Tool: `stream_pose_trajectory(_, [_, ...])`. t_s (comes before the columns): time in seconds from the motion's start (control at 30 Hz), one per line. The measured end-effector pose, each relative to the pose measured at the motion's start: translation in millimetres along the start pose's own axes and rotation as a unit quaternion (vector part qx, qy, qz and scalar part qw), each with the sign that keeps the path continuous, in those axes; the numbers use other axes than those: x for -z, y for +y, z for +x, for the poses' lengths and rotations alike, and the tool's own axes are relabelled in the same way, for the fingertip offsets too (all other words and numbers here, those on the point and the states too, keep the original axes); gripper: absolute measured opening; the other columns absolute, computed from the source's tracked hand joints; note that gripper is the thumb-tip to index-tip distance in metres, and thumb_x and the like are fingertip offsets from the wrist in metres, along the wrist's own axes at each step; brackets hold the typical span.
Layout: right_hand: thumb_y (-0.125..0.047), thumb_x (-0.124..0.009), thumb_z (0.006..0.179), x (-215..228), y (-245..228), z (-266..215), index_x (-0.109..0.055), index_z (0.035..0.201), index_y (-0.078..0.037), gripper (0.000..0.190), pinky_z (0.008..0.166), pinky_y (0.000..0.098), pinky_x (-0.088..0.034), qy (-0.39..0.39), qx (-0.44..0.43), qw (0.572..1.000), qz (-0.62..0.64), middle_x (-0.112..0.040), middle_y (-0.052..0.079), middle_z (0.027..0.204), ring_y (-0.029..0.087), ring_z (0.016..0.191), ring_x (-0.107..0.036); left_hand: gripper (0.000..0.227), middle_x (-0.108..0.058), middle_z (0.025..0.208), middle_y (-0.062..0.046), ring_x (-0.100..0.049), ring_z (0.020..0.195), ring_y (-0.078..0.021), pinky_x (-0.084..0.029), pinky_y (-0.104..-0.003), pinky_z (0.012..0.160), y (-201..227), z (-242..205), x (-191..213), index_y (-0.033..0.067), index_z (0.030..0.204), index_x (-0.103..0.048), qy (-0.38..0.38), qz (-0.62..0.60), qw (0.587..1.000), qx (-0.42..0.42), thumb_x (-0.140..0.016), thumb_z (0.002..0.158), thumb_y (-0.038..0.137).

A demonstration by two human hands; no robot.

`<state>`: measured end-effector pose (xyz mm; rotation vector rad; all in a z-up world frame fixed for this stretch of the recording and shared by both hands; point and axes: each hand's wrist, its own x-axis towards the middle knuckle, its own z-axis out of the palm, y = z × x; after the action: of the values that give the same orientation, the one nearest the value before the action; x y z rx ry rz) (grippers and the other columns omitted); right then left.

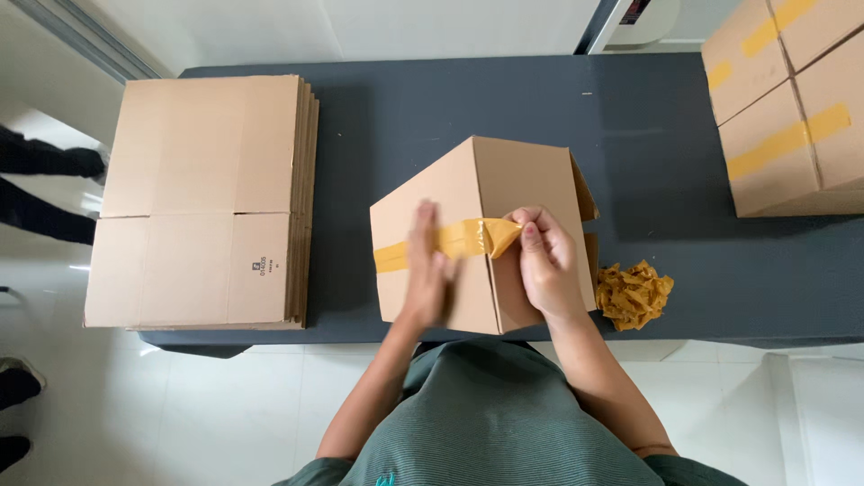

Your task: The person uses their hands to peel away packing tape from several cardboard boxes on a table, gathering the used tape into a ball and setting the opened boxes aside.

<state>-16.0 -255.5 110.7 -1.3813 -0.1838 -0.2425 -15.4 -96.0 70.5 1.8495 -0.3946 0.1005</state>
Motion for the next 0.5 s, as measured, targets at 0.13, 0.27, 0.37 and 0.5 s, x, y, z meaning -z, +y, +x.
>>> stream_pose_trajectory(0.13, [-0.018, -0.039, 0.095, 11.9, 8.1, 0.5, -0.044, 0.095, -0.004, 0.015, 0.079, 0.0232, -0.040, 0.024, 0.004, 0.996, 0.089, -0.054, 0.008, 0.091, 0.011, 0.085, -0.049, 0.077, -0.018, 0.144, -0.024, -0.017, 0.134, -0.0363, -0.010, -0.047, 0.111, -121.8, -33.7, 22.1, 0.0020, 0.141, -0.019, 0.121, 0.040, 0.939, 0.320, -0.037, 0.088, 0.055])
stream_pose_trajectory(0.27, [-0.017, -0.042, 0.094, 14.6, 5.0, 2.4, -0.043, 0.095, -0.003, 0.013, 0.083, 0.0236, -0.039, 0.059, 0.006, 0.985, 0.161, -0.051, 0.007, 0.093, 0.014, 0.091, -0.049, 0.082, -0.035, 0.137, -0.021, -0.033, 0.128, -0.0333, -0.026, -0.047, 0.106, -125.9, -53.6, 56.2, 0.0173, 0.141, -0.025, 0.138, -0.018, 0.875, 0.465, -0.052, 0.079, 0.064])
stream_pose_trajectory(0.37, [-0.021, -0.044, 0.093, 35.2, 17.0, 5.5, -0.048, 0.100, -0.005, 0.018, 0.082, 0.0262, -0.040, 0.074, -0.021, 0.975, 0.210, -0.053, 0.005, 0.087, 0.015, 0.085, -0.052, 0.074, -0.046, 0.131, -0.017, -0.043, 0.122, -0.0320, -0.033, -0.049, 0.100, -97.9, -45.9, 75.8, 0.0215, 0.135, -0.037, 0.163, -0.001, 0.865, 0.474, -0.059, 0.077, 0.061])
stream_pose_trajectory(0.5, [-0.016, -0.046, 0.092, 31.4, 5.9, 15.5, -0.045, 0.096, -0.004, 0.013, 0.077, 0.0246, -0.038, 0.058, -0.021, 0.953, 0.298, -0.048, 0.006, 0.076, 0.014, 0.077, -0.051, 0.072, -0.050, 0.125, -0.017, -0.049, 0.115, -0.0341, -0.037, -0.048, 0.097, -43.6, -42.3, 90.9, 0.0185, 0.131, -0.042, 0.185, 0.093, 0.867, 0.453, -0.059, 0.076, 0.061])
